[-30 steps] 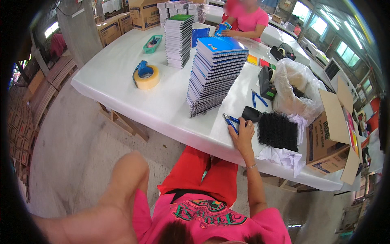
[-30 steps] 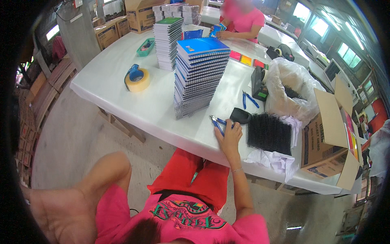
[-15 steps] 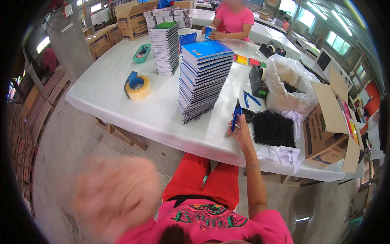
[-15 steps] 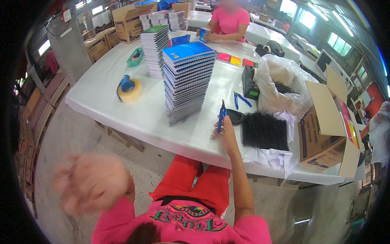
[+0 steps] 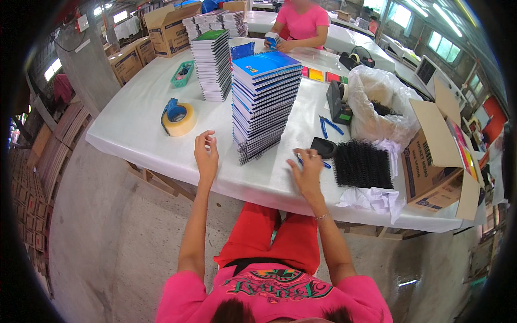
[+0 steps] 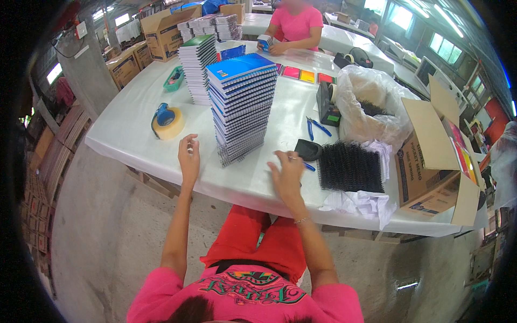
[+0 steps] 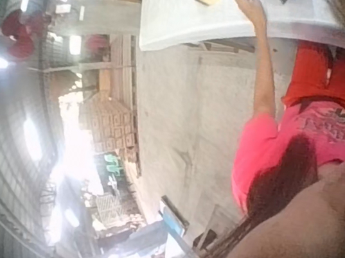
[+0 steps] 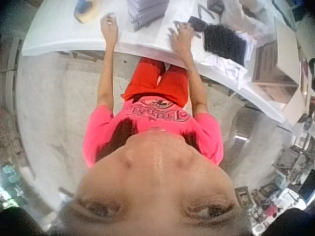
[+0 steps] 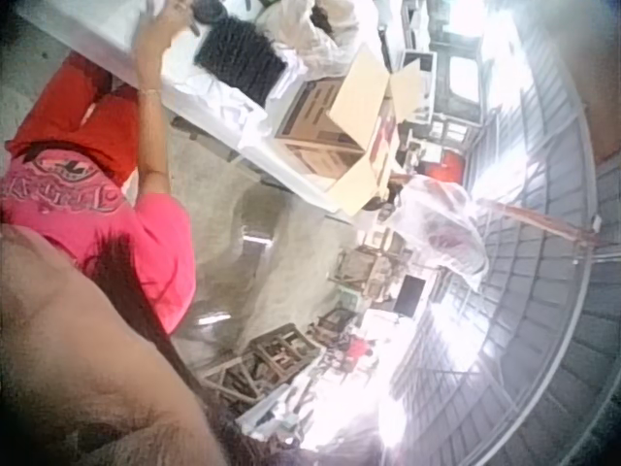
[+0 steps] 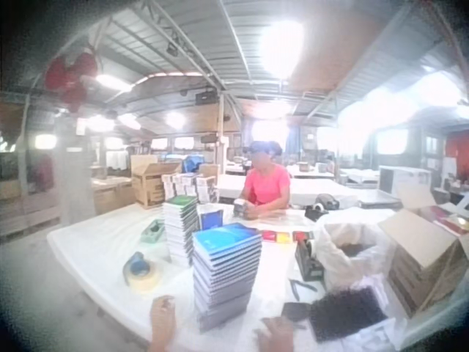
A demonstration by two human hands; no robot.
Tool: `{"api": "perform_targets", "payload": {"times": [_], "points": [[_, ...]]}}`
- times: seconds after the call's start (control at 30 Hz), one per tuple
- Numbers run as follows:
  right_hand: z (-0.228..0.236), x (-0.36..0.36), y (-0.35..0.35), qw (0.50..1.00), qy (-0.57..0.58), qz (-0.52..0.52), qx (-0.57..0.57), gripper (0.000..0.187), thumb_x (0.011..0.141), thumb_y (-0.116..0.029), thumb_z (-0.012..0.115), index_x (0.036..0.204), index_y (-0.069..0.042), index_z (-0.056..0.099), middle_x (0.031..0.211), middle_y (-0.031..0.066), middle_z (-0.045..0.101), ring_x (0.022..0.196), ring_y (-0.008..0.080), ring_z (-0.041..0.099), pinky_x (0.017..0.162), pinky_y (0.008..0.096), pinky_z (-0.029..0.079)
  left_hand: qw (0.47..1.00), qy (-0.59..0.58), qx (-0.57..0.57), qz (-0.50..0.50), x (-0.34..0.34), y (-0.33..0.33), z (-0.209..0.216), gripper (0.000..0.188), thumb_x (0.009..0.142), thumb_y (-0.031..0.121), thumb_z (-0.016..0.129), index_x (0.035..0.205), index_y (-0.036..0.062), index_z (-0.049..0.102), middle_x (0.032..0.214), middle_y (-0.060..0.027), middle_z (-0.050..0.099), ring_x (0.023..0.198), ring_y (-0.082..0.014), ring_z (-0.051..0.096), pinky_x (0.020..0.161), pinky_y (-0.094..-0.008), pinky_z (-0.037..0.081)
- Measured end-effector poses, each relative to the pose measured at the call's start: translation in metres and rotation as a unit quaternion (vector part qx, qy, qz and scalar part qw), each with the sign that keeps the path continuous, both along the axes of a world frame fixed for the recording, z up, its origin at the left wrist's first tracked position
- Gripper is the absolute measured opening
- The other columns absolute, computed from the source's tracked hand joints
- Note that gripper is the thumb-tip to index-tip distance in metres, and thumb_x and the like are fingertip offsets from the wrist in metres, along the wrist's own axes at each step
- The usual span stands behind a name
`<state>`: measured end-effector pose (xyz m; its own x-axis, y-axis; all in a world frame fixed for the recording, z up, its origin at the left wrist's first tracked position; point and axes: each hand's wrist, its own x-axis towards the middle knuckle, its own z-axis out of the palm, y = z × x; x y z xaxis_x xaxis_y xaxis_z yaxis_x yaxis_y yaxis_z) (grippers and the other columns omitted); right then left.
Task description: The person uses pliers to trim the spiral binding of stacked notebooks. They repeatedly cut small sections of the metal spiral and place the removed pieces on the table. The person works on multiple notebooks in a repetitive manner.
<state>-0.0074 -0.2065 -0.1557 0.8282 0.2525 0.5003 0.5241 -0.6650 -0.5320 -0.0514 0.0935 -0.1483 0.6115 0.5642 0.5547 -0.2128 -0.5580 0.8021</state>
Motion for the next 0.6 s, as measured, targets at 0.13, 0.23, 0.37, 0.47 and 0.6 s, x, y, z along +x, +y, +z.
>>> {"api": "perform_targets", "payload": {"times": [0.13, 0.23, 0.37, 0.47, 0.6], "points": [[-0.027, 0.010, 0.061, 0.981, 0.065, 0.110, 0.145, 0.048, 0.079, -0.014, 0.079, 0.123, -0.007, 0.058, 0.116, 0.0176, 0.058, 0.105, 0.0358, 0.055, 0.094, 0.0450, 0.044, 0.998, 0.042, 0.046, -0.027, 0.025, 0.017, -0.025, 0.024, 0.092, 0.009, 0.066, 0.115, 0.0079, 0.066, 0.103, -0.0085, 0.056, 0.087, -0.0211, 0.054, 0.082, -0.0327, 0.047], [-0.026, 0.005, 0.081, 0.988, 0.051, 0.054, 0.132, 0.051, 0.076, -0.014, 0.082, 0.120, -0.007, 0.057, 0.116, 0.0144, 0.058, 0.105, 0.0349, 0.055, 0.094, 0.0447, 0.043, 0.993, 0.063, 0.096, -0.035, 0.027, 0.014, -0.036, 0.025, 0.090, 0.008, 0.068, 0.115, 0.0104, 0.066, 0.104, -0.0094, 0.055, 0.090, -0.0232, 0.055, 0.085, -0.0349, 0.048], [-0.029, 0.004, 0.095, 0.996, 0.029, -0.012, 0.080, 0.053, 0.074, -0.018, 0.085, 0.117, -0.006, 0.055, 0.116, 0.0134, 0.059, 0.106, 0.0354, 0.053, 0.092, 0.0464, 0.041, 0.991, 0.091, 0.084, -0.047, 0.027, 0.011, -0.033, 0.026, 0.090, 0.010, 0.068, 0.115, 0.0089, 0.067, 0.108, -0.0096, 0.056, 0.094, -0.0231, 0.055, 0.089, -0.0345, 0.047], [-0.029, 0.004, 0.101, 0.996, 0.026, -0.023, 0.085, 0.054, 0.073, -0.020, 0.086, 0.115, -0.007, 0.055, 0.114, 0.0126, 0.060, 0.104, 0.0349, 0.053, 0.090, 0.0471, 0.040, 0.991, 0.088, 0.086, -0.052, 0.026, 0.012, -0.033, 0.022, 0.089, 0.010, 0.069, 0.112, 0.0090, 0.069, 0.107, -0.0100, 0.058, 0.094, -0.0237, 0.056, 0.088, -0.0353, 0.048], [-0.023, 0.004, 0.103, 0.995, 0.037, -0.010, 0.097, 0.052, 0.073, -0.021, 0.085, 0.113, -0.006, 0.056, 0.111, 0.0120, 0.062, 0.104, 0.0344, 0.054, 0.089, 0.0468, 0.039, 0.989, 0.086, 0.106, -0.048, 0.024, 0.015, -0.032, 0.019, 0.090, 0.010, 0.069, 0.108, 0.0079, 0.070, 0.103, -0.0103, 0.060, 0.095, -0.0246, 0.059, 0.087, -0.0359, 0.048]]}}
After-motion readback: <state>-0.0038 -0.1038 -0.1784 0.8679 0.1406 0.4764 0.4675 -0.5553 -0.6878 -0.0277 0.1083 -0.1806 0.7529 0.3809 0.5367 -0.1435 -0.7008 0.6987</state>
